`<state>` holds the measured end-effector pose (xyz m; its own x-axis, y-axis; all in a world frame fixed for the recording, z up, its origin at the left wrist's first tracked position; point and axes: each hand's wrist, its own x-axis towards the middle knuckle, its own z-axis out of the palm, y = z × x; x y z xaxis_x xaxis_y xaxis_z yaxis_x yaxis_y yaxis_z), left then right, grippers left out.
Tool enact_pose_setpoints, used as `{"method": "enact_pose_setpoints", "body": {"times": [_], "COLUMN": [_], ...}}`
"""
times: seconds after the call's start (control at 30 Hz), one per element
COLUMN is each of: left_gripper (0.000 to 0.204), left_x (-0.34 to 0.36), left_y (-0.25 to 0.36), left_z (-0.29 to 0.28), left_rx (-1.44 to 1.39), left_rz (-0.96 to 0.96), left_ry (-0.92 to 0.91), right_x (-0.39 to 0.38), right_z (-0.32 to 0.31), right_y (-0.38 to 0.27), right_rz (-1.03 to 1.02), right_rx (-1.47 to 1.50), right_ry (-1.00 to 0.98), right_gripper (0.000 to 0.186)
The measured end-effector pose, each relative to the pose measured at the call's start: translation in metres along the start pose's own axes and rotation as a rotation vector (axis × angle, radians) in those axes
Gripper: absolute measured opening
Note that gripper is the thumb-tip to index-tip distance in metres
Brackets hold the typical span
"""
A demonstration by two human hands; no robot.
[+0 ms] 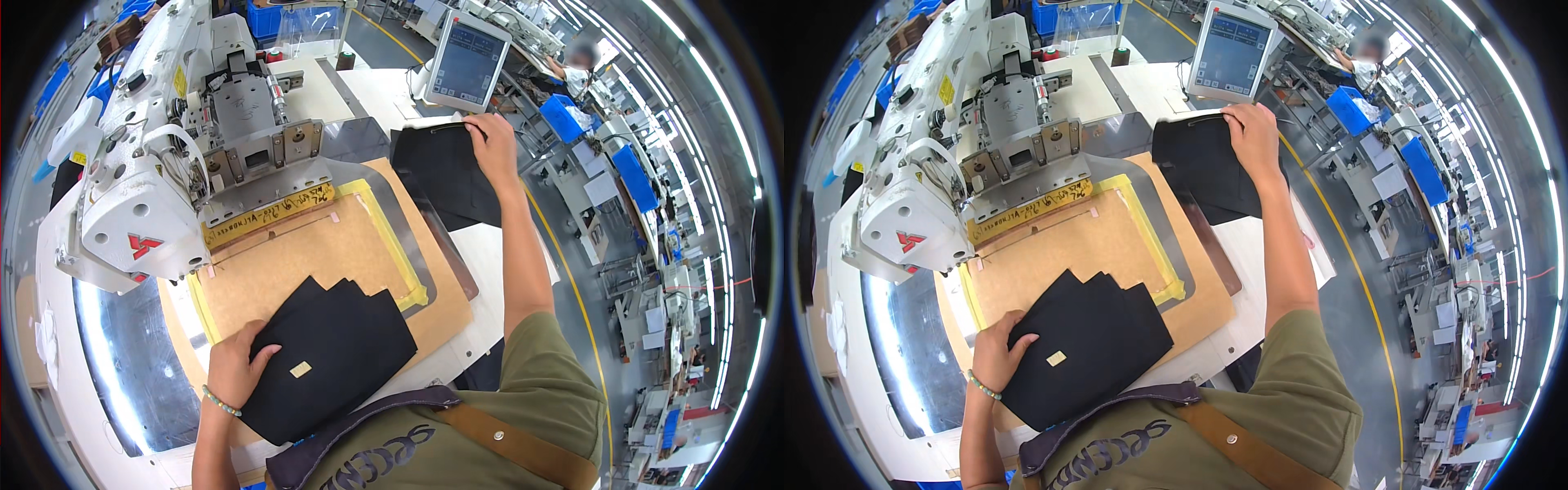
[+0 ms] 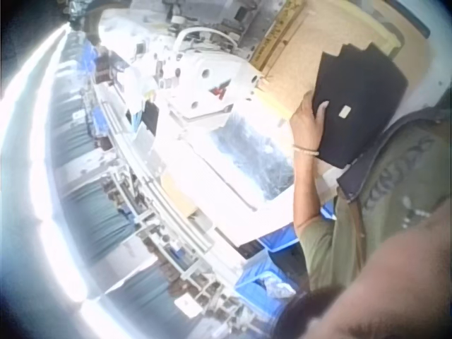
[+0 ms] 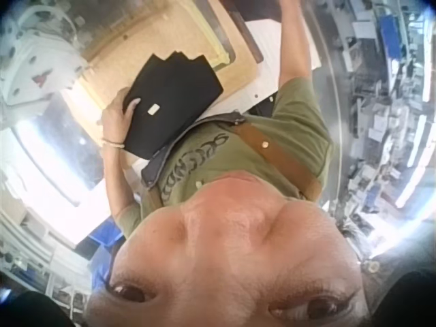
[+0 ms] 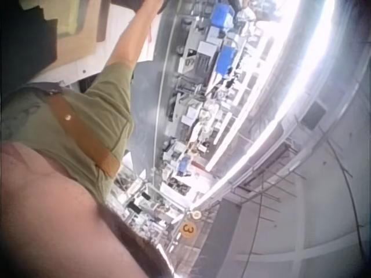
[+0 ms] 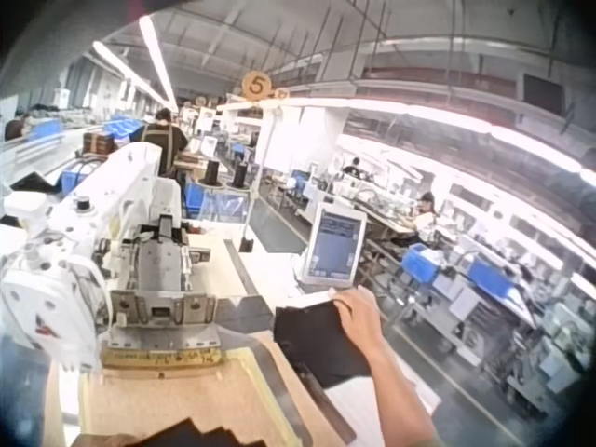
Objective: The person places fabric panels onto a template and sews them together using an industrial sewing machine.
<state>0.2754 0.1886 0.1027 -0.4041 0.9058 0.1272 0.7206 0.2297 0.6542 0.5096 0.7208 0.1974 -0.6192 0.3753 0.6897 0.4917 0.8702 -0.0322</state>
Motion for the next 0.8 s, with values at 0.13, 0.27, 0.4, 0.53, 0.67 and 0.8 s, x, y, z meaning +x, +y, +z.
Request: {"method": "enact_pose_setpoints", "body": {"times": [0.13, 0.27, 0.4, 0.53, 0.67, 0.8], "left_gripper": [0.038, 0.038, 0.036, 0.031, 0.032, 0.031], "left_x": [0.012, 0.025, 0.022, 0.021, 0.016, 0.011], "left_y": [0.003, -0.002, 0.0, 0.004, 0.001, -0.013], "left_z": [-0.007, -0.02, -0.013, -0.012, -0.027, -0.03], "left_rx": [-0.012, -0.053, 0.051, 0.011, 0.034, -0.019], "left_rz": [0.195, 0.354, 0.256, 0.223, 0.248, 0.181], "left_ry": [-0.069, -0.178, -0.178, -0.109, -0.033, -0.037], "right_x": [0.005, 0.006, -0.009, -0.063, -0.093, -0.072], "right_z": [-0.072, -0.123, -0.119, -0.019, 0.023, 0.06], "right_y": [-0.075, -0.143, -0.172, -0.163, -0.147, -0.121], "right_rz": [-0.165, -0.081, -0.015, 0.092, 0.309, 0.343], "right_rx": [0.117, 0.527, 0.653, 0.767, 0.625, 0.533], "right_ry": [0.067, 0.034, -0.334, -0.603, -0.677, -0.561], "right_gripper": [0.014, 0.017, 0.016, 0.022, 0.015, 0.015]}}
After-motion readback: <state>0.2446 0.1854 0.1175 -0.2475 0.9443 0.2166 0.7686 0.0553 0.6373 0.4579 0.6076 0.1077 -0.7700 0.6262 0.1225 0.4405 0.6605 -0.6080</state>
